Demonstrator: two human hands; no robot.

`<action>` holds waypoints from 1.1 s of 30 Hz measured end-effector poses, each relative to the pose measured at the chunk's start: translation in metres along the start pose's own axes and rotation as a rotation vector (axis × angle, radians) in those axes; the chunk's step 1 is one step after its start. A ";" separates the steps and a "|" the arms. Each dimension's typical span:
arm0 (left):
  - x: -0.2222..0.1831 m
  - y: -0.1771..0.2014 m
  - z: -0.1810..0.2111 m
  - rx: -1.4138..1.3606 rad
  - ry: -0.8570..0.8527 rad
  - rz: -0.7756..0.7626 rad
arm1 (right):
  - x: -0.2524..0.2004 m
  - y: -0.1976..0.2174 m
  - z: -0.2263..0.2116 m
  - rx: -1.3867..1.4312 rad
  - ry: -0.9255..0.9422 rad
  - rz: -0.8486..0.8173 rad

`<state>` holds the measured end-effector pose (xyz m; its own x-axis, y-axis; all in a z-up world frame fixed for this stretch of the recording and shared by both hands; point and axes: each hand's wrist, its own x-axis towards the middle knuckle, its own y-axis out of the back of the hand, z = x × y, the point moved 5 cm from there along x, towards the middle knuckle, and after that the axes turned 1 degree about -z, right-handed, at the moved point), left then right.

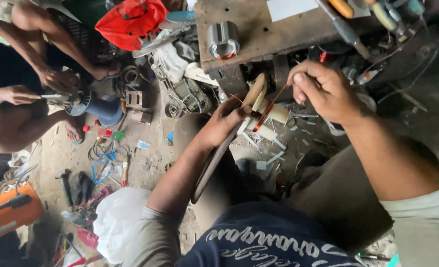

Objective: A technician is seen repairing a motor stator by cutting strips of insulation paper with scissors and manually inserting them into the slots of the metal core.

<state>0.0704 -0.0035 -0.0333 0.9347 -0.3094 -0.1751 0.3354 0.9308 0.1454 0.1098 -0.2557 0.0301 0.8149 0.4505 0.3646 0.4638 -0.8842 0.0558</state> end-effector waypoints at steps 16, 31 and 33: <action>0.002 0.001 0.027 -0.137 -0.081 0.091 | -0.042 -0.077 0.029 -0.261 -0.243 -0.336; -0.009 0.003 0.043 -0.020 -0.166 0.081 | -0.009 -0.035 -0.019 -0.154 -0.016 -0.296; -0.015 -0.012 0.031 -0.027 -0.173 -0.014 | -0.023 -0.020 0.059 -0.220 0.061 -0.046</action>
<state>0.0563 -0.0158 -0.0025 0.9371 -0.3491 -0.0064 0.3474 0.9303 0.1177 0.1021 -0.2413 -0.0342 0.7688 0.4887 0.4125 0.4078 -0.8715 0.2725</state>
